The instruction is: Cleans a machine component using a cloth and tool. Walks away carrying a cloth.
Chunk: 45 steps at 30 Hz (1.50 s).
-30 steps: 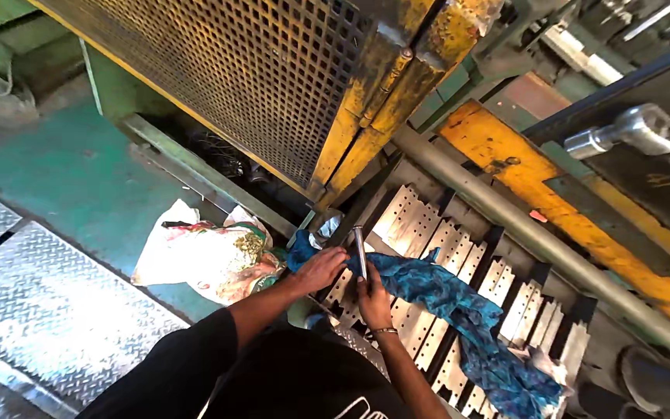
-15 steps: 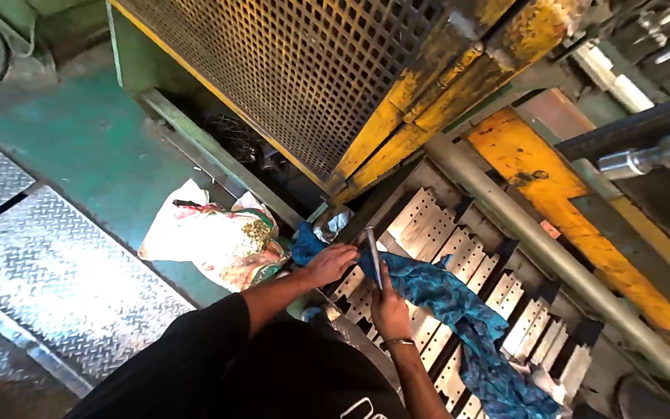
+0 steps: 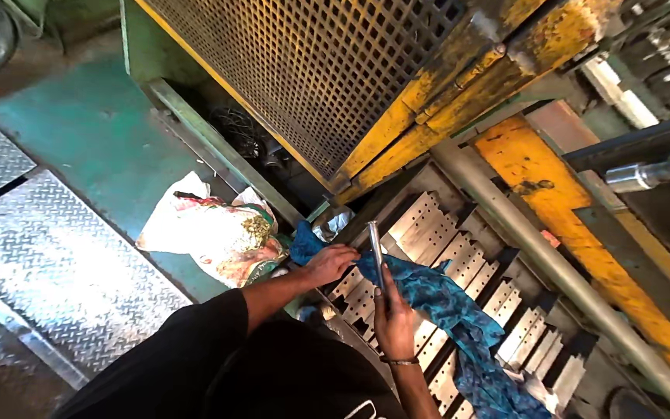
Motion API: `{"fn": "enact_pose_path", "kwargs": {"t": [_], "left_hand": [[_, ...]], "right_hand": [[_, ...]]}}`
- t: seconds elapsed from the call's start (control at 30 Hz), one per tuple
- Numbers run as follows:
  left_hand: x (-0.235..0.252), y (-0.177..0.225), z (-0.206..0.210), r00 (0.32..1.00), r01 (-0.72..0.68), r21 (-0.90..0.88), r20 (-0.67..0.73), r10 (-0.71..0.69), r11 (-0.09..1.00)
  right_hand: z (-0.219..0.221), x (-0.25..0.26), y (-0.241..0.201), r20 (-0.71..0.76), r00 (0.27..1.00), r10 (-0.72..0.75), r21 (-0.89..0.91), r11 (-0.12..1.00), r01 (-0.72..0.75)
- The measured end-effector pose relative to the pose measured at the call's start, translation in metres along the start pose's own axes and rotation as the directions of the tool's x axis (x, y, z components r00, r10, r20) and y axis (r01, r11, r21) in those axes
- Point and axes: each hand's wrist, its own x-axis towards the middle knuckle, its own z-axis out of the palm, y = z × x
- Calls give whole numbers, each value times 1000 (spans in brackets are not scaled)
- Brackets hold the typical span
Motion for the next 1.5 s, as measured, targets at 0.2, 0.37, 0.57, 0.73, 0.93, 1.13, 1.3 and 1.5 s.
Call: {"fn": "enact_pose_path", "kwargs": {"t": [0.2,0.37,0.57,0.73,0.93,1.13,1.3,1.5], "left_hand": [[-3,2,-2,1000,6,2,17,-6,1000],[-4,-1,-4,999,-23,-5,40,23,1000],[-3,2,2,1000,-16,25,-18,16,1000],[-2,8,1,1000,-2,35,-24,3,999],[-3,9,-1,999,34,41,11,-34,999],[-1,11,-4,1000,27,31,-12,-26,999],[-3,14,-5,999,43,48,-2,-43,998],[-3,14,-4,999,33,57,5,-34,998]], "right_hand": [[21,2,13,211,954,211,-262,953,-153],[8,5,16,179,974,136,-152,982,-109],[-20,7,-1,-26,991,-134,-104,986,131],[-8,11,16,196,979,47,-331,944,21],[-10,5,9,37,993,-108,-231,966,114],[-12,16,7,79,995,-57,-253,965,76],[-8,14,13,186,980,66,-395,919,13],[-8,11,8,156,987,47,-442,897,27]]}}
